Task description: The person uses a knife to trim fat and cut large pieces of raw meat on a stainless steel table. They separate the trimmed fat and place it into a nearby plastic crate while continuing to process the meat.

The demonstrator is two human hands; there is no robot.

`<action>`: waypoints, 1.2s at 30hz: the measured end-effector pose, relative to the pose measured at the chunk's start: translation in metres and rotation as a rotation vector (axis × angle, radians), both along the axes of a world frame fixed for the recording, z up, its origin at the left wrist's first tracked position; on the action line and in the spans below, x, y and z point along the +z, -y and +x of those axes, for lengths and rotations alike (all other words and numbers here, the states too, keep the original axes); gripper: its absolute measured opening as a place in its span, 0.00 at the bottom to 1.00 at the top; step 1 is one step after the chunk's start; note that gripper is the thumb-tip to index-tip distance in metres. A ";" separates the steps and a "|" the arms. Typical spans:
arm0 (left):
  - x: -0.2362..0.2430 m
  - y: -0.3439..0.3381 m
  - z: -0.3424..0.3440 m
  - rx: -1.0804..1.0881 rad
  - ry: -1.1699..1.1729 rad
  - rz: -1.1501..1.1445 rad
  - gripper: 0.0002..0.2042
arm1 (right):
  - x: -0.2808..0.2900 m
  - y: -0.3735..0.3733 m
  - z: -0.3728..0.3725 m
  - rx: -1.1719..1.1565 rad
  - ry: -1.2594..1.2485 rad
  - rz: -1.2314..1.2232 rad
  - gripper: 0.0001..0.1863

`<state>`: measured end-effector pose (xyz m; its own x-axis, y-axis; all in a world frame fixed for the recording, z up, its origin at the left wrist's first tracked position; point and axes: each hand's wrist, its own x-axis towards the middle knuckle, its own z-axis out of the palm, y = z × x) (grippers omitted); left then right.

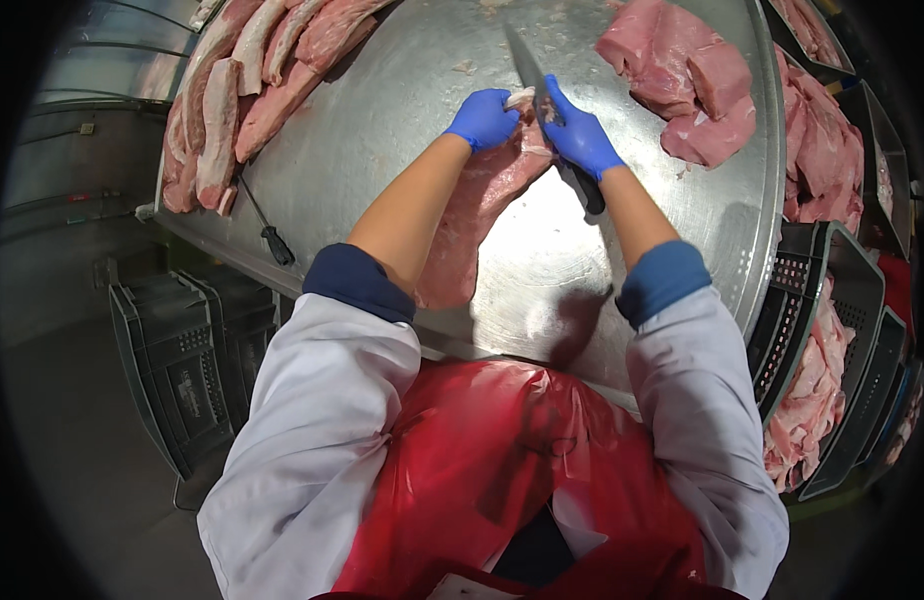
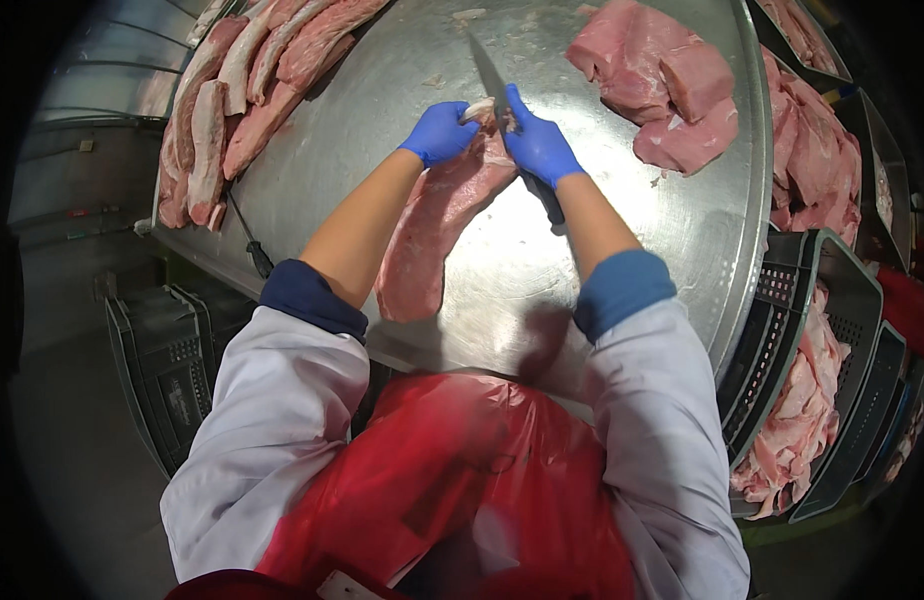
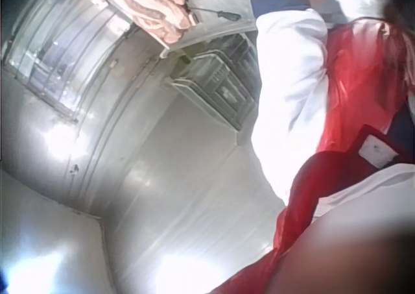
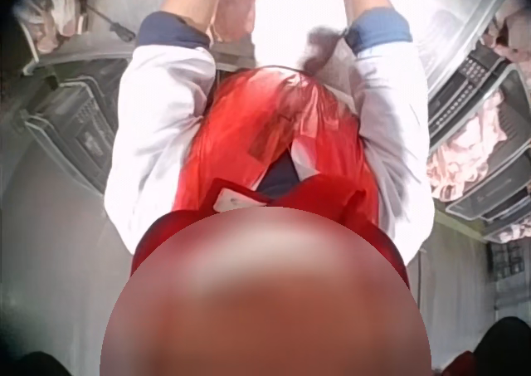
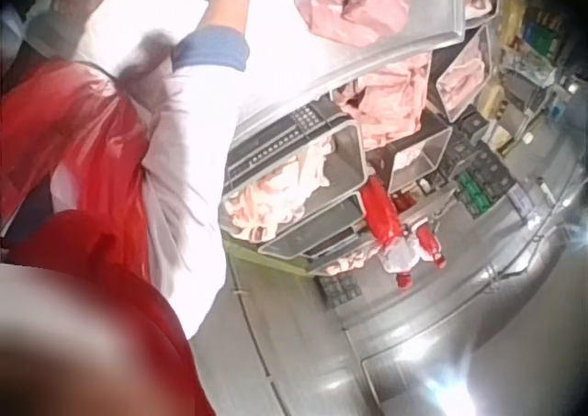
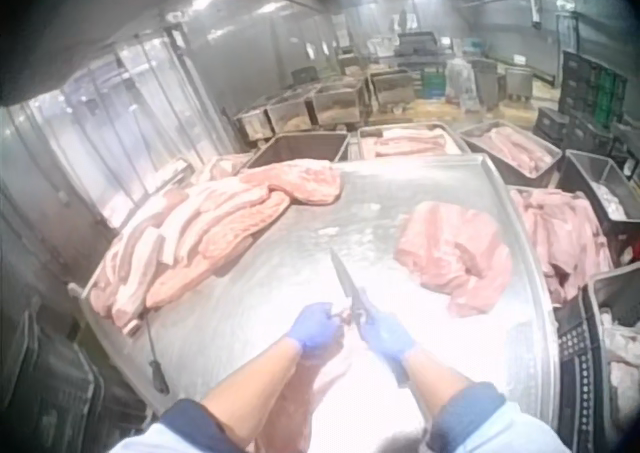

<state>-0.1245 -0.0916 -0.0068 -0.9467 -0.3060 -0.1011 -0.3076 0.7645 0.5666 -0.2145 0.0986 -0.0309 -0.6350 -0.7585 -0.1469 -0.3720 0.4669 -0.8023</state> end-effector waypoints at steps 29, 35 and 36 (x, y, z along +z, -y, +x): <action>0.048 0.074 0.032 -0.049 0.010 0.352 0.17 | 0.102 -0.034 0.047 0.417 0.395 0.440 0.43; 0.017 0.131 0.081 0.081 0.077 0.457 0.15 | 0.152 -0.075 0.073 0.485 0.475 0.622 0.43; -0.006 0.150 0.098 0.143 0.081 0.484 0.14 | 0.169 -0.099 0.078 0.508 0.516 0.673 0.43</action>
<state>-0.0263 -0.2416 -0.0124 -0.8818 -0.3321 -0.3349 -0.4479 0.3675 0.8150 -0.1367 0.1980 0.1377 0.0057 -0.5794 -0.8150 -0.3338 0.7672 -0.5477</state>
